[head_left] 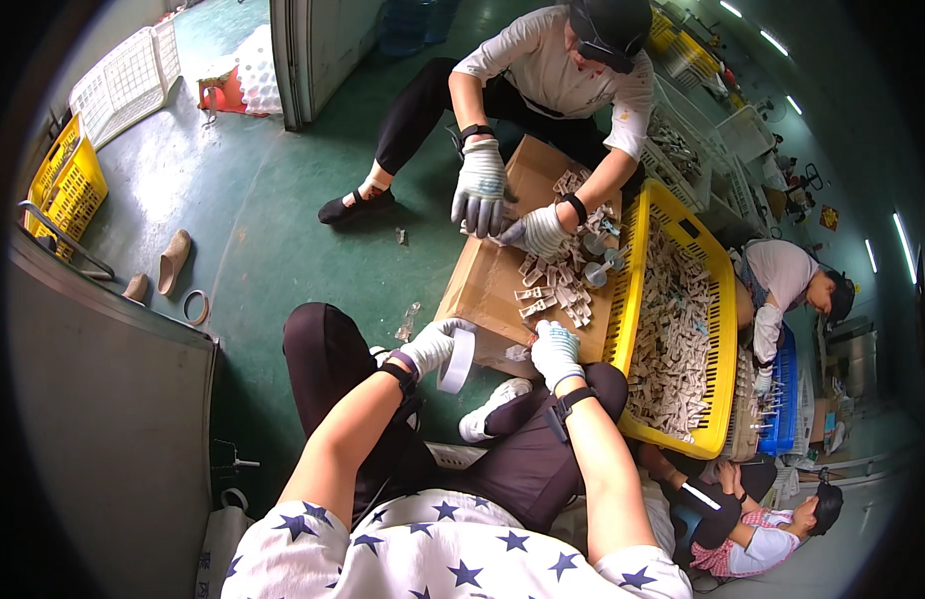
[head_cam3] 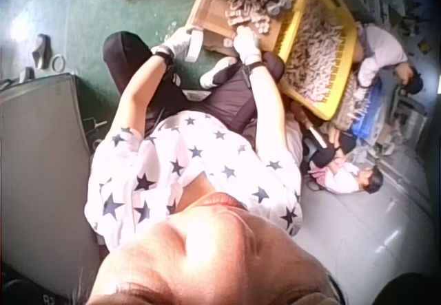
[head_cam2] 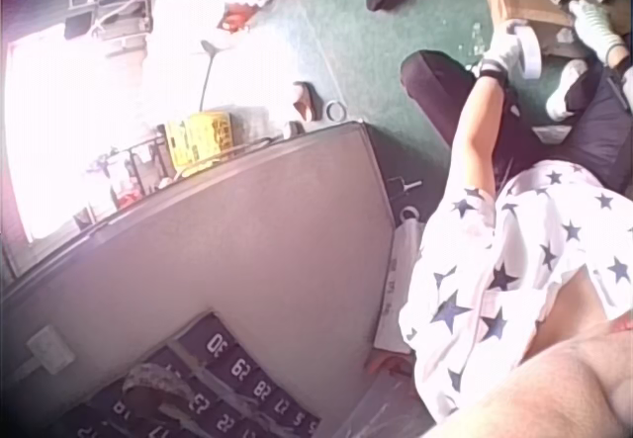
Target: Sorting small plastic and metal components from a large bin and packing them into bags while sitting on the floor.
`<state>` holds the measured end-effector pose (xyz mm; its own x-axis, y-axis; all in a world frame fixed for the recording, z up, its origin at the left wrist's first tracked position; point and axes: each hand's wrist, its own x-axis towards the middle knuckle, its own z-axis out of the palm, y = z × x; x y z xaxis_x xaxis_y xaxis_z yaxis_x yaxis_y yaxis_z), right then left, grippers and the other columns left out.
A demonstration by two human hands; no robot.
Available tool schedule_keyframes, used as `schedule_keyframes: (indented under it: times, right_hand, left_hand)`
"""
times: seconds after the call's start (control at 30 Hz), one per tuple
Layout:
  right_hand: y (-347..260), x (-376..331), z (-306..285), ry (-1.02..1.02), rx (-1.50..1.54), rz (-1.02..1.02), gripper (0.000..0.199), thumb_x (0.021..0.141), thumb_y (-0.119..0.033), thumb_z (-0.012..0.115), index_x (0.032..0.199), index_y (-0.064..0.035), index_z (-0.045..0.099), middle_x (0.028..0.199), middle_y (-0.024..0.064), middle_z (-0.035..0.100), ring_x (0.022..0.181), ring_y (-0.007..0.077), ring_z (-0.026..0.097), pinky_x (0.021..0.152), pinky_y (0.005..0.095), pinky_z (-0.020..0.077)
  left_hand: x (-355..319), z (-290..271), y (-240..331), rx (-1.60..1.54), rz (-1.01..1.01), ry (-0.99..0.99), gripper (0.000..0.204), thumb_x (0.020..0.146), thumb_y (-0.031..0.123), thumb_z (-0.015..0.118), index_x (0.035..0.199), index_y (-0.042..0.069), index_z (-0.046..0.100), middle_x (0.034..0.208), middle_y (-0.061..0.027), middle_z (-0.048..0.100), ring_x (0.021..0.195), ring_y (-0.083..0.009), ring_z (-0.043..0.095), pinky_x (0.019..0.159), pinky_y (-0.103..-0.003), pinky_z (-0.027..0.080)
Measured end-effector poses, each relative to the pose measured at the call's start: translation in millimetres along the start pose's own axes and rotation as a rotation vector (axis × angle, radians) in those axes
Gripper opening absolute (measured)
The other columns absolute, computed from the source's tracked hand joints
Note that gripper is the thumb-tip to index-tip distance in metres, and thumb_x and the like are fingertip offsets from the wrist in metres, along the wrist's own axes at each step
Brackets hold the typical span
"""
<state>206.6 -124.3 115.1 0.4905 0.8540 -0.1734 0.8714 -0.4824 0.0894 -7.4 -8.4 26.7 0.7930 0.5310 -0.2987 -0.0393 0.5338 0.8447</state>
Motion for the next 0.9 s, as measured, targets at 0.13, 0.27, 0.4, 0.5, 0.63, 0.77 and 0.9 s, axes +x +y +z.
schedule_keyframes:
  times: [0.13, 0.27, 0.4, 0.5, 0.63, 0.77, 0.9]
  right_hand:
    - [0.6, 0.7, 0.8, -0.004, -0.006, 0.003, 0.023, 0.084, -0.023, 0.056, 0.103, -0.0107, 0.06, 0.104, 0.0151, 0.063, 0.098, 0.0337, 0.061, 0.084, 0.0475, 0.0458]
    - [-2.3, -5.9, -0.8, 0.057, 0.137, -0.07, 0.023, 0.084, -0.022, 0.055, 0.105, -0.0118, 0.059, 0.102, 0.015, 0.063, 0.096, 0.0338, 0.062, 0.083, 0.0472, 0.0466]
    - [-25.7, -9.2, -1.3, 0.026, 0.433, -0.084, 0.021, 0.086, -0.017, 0.053, 0.105, -0.0072, 0.054, 0.09, 0.0204, 0.062, 0.084, 0.0392, 0.061, 0.074, 0.0468, 0.0483]
    - [-42.6, -11.3, -17.9, -0.056, 0.473, -0.142, 0.02, 0.087, -0.018, 0.053, 0.104, -0.008, 0.055, 0.085, 0.02, 0.062, 0.079, 0.0392, 0.061, 0.071, 0.0474, 0.0484]
    - [-41.2, -8.5, -18.7, 0.063, 0.426, -0.31, 0.02, 0.087, -0.019, 0.053, 0.105, -0.0094, 0.055, 0.089, 0.0183, 0.063, 0.082, 0.0379, 0.061, 0.072, 0.0464, 0.0481]
    - [-47.5, -5.1, -25.8, 0.058, 0.271, -0.373, 0.02, 0.089, -0.022, 0.049, 0.104, -0.0112, 0.057, 0.093, 0.0148, 0.063, 0.086, 0.0351, 0.062, 0.075, 0.0454, 0.0485]
    - [-72.5, 2.4, -36.0, -0.001, 0.069, -0.439, 0.019, 0.089, -0.02, 0.046, 0.099, -0.0109, 0.059, 0.093, 0.0139, 0.064, 0.087, 0.0322, 0.063, 0.074, 0.0458, 0.0483]
  left_hand:
    - [-0.6, -0.8, 0.7, 0.011, 0.001, -0.005, 0.027, 0.078, 0.001, 0.073, 0.103, 0.006, 0.065, 0.092, 0.0009, 0.065, 0.08, -0.0091, 0.059, 0.072, -0.027, 0.05]
    - [-2.4, -1.0, 4.9, 0.065, -0.004, -0.011, 0.028, 0.078, 0.002, 0.073, 0.104, 0.005, 0.064, 0.091, 0.001, 0.065, 0.08, -0.009, 0.059, 0.073, -0.027, 0.05]
    - [-4.9, 1.8, 8.3, 0.047, -0.01, -0.015, 0.029, 0.078, 0.003, 0.072, 0.105, 0.005, 0.064, 0.091, 0.0008, 0.064, 0.081, -0.0089, 0.058, 0.073, -0.027, 0.049]
    - [-8.4, -1.1, 8.5, 0.074, 0.011, -0.016, 0.029, 0.078, 0.002, 0.071, 0.106, 0.006, 0.064, 0.091, 0.0008, 0.064, 0.081, -0.0088, 0.058, 0.074, -0.027, 0.049]
    - [-16.2, 0.0, 4.8, 0.187, 0.062, -0.034, 0.027, 0.08, 0.0, 0.069, 0.106, 0.006, 0.064, 0.092, 0.0009, 0.064, 0.082, -0.0089, 0.058, 0.074, -0.027, 0.049]
    - [-23.0, 1.5, 7.4, 0.146, 0.012, -0.009, 0.027, 0.081, 0.001, 0.068, 0.107, 0.006, 0.063, 0.092, 0.0006, 0.065, 0.083, -0.0092, 0.059, 0.076, -0.027, 0.05]
    - [-25.8, 1.0, 5.9, 0.118, -0.024, 0.018, 0.028, 0.081, 0.003, 0.068, 0.109, 0.006, 0.062, 0.093, 0.0011, 0.064, 0.082, -0.0095, 0.059, 0.076, -0.027, 0.05]
